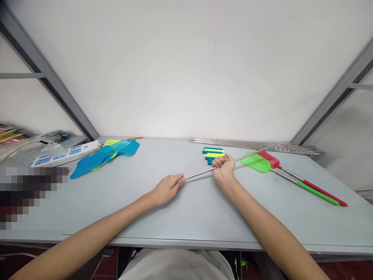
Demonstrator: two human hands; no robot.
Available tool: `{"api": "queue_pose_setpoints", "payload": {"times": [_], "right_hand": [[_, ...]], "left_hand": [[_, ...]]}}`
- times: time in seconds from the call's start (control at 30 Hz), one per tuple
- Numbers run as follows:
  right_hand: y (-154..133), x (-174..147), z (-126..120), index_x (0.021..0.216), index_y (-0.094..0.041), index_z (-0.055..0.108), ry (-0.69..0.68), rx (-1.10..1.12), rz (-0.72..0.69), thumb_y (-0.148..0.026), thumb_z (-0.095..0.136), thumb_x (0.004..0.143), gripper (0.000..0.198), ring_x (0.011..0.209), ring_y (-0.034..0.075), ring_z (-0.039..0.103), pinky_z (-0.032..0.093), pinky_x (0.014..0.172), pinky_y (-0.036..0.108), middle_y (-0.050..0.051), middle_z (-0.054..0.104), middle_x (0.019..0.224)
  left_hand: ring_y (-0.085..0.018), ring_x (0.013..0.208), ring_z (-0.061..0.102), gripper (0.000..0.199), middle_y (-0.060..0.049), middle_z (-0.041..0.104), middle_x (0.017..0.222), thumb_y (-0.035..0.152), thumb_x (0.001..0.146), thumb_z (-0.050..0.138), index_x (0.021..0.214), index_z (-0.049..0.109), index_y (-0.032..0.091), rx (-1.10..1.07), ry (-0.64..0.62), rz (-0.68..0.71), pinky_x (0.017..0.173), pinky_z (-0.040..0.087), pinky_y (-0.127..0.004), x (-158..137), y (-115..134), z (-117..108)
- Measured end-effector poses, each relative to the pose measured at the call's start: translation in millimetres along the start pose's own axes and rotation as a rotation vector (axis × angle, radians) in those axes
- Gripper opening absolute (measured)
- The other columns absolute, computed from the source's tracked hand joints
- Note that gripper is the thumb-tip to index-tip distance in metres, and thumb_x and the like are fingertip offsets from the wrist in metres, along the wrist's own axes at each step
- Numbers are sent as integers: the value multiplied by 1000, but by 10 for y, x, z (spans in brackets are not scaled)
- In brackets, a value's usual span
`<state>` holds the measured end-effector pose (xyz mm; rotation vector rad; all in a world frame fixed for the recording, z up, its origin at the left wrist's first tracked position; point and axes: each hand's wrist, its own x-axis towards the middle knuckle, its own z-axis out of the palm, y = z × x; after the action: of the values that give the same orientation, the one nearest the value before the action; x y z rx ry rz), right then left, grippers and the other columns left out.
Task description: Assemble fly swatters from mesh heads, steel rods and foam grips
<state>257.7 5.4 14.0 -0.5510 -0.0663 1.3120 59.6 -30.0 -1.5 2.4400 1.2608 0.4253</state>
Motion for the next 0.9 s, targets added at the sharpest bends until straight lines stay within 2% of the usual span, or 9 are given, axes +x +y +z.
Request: {"api": "queue_pose_setpoints", "payload": {"times": [0.33, 0.9], "right_hand": [[43, 24, -42, 52, -18, 14, 18, 7, -10, -15, 32, 72, 27, 29, 5, 11, 11, 28, 19, -9, 12, 37], [66, 32, -68, 52, -18, 12, -29, 1, -22, -18, 30, 75, 29, 29, 5, 10, 10, 29, 20, -9, 10, 37]], "left_hand": [[-10, 47, 34, 33, 3, 34, 50, 36, 82, 17, 59, 32, 18, -36, -1, -5, 46, 24, -21, 19, -33, 0], [-10, 49, 34, 33, 3, 35, 51, 36, 81, 18, 57, 30, 17, -156, -33, -47, 47, 24, -21, 32, -11, -34]]}}
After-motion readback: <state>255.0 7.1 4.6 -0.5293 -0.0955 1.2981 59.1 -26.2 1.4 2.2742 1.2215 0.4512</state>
